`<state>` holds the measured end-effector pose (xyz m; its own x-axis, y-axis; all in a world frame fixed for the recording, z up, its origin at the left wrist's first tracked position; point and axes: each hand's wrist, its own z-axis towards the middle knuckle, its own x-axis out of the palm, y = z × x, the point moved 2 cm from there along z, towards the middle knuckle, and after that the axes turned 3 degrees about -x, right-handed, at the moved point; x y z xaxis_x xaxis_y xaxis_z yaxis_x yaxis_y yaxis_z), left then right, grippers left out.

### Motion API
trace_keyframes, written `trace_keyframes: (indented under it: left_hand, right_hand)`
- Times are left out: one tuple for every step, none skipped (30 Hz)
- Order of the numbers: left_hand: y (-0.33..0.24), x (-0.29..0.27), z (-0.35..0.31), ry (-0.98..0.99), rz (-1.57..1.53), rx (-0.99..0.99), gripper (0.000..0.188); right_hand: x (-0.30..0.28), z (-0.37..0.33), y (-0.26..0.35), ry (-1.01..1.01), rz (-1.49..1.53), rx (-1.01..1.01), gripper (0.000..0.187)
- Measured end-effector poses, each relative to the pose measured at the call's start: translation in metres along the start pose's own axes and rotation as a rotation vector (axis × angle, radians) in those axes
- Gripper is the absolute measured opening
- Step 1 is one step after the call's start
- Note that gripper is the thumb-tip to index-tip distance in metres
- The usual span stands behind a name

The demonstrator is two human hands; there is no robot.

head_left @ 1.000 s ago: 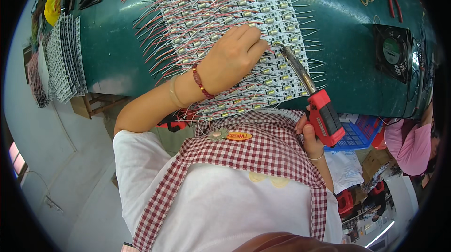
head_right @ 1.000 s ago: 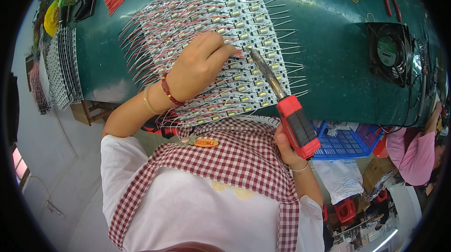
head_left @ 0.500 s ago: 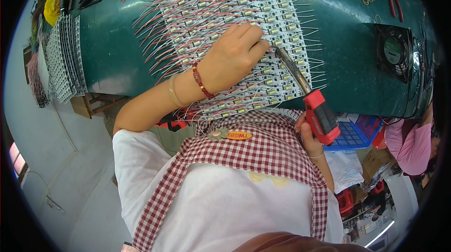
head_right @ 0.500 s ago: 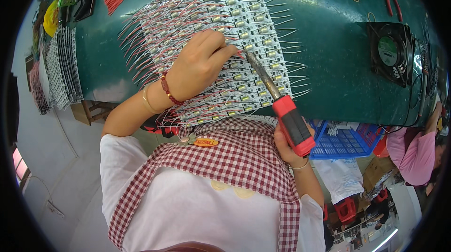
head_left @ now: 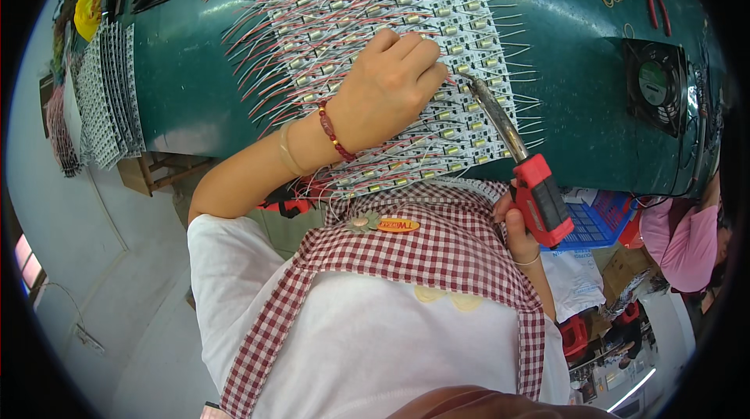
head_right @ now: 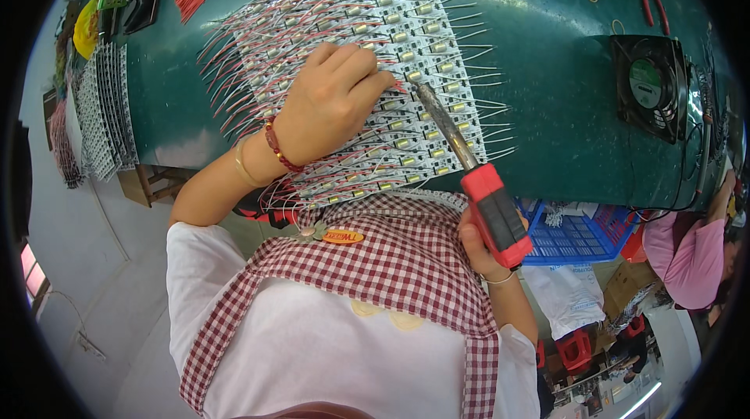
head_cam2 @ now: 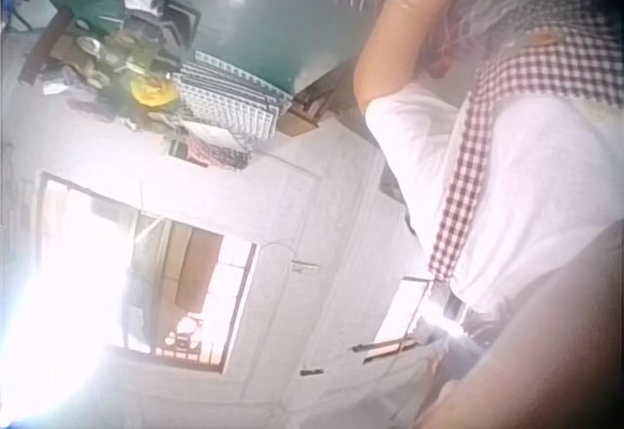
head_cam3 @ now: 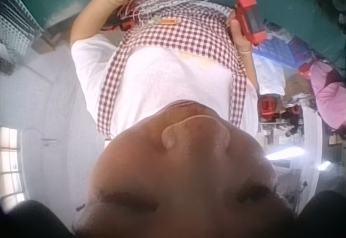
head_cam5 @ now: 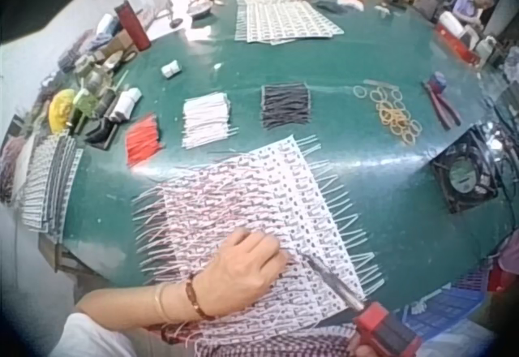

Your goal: The person solders components onto a sheet of circuit boards using a soldering gun, dips the tool tip into a container of solder, and positions wires onto the boards by hand before soldering them.

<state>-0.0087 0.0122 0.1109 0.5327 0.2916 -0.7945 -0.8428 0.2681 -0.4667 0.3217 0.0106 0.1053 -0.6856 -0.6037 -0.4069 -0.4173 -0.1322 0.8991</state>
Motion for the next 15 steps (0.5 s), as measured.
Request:
trace_keyframes:
  left_hand:
    - [0.000, -0.001, 0.000, 0.007, 0.036, 0.008, 0.019]
    - [0.000, -0.003, 0.001, 0.013, 0.071, 0.016, 0.020]
    - [-0.002, -0.007, 0.002, 0.014, 0.070, 0.018, 0.020]
    - [-0.007, -0.015, 0.003, -0.011, 0.090, 0.022, 0.021]
    - [-0.011, -0.019, 0.003, -0.036, 0.110, 0.026, 0.022]
    - [-0.013, -0.016, 0.002, -0.035, 0.107, 0.030, 0.022]
    - [-0.016, -0.014, 0.001, -0.046, 0.006, 0.030, 0.023]
    - [-0.018, -0.011, -0.001, -0.056, -0.095, 0.031, 0.025]
    - [-0.017, -0.007, -0.005, -0.055, -0.094, 0.030, 0.025]
    - [-0.015, 0.000, -0.008, -0.026, -0.122, 0.015, 0.025]
    - [-0.014, 0.005, -0.010, 0.003, -0.149, 0.000, 0.024]
    - [-0.014, 0.008, -0.012, 0.004, -0.150, 0.002, 0.024]
    - [-0.013, 0.009, -0.013, -0.005, -0.153, -0.011, 0.024]
    - [-0.013, 0.010, -0.013, -0.013, -0.155, -0.023, 0.024]
    - [-0.013, 0.010, -0.013, -0.012, -0.156, -0.022, 0.024]
  right_hand:
    - [0.000, -0.001, 0.000, -0.018, -0.055, -0.030, 0.027]
    - [0.001, -0.001, 0.001, -0.020, -0.055, -0.029, 0.027]
    - [0.001, -0.001, 0.004, -0.038, 0.021, 0.008, 0.027]
    - [0.002, -0.002, 0.006, -0.057, 0.098, 0.046, 0.027]
    - [0.000, -0.005, 0.005, -0.061, 0.098, 0.047, 0.027]
    - [-0.004, -0.008, 0.003, -0.038, 0.076, 0.040, 0.026]
    - [-0.006, -0.009, 0.003, -0.010, 0.056, 0.031, 0.026]
    - [-0.006, -0.009, 0.004, -0.008, 0.058, 0.031, 0.026]
    - [-0.007, -0.009, 0.005, -0.001, 0.057, 0.025, 0.025]
    - [-0.007, -0.010, 0.005, 0.002, 0.054, 0.018, 0.025]
    - [-0.007, -0.011, 0.003, -0.001, 0.054, 0.020, 0.025]
    - [-0.007, -0.013, 0.000, 0.001, 0.026, 0.015, 0.024]
    - [-0.005, -0.013, -0.002, 0.001, -0.002, 0.011, 0.023]
    - [-0.005, -0.013, -0.002, -0.002, -0.002, 0.012, 0.023]
    - [-0.004, -0.011, -0.001, 0.007, 0.023, 0.021, 0.023]
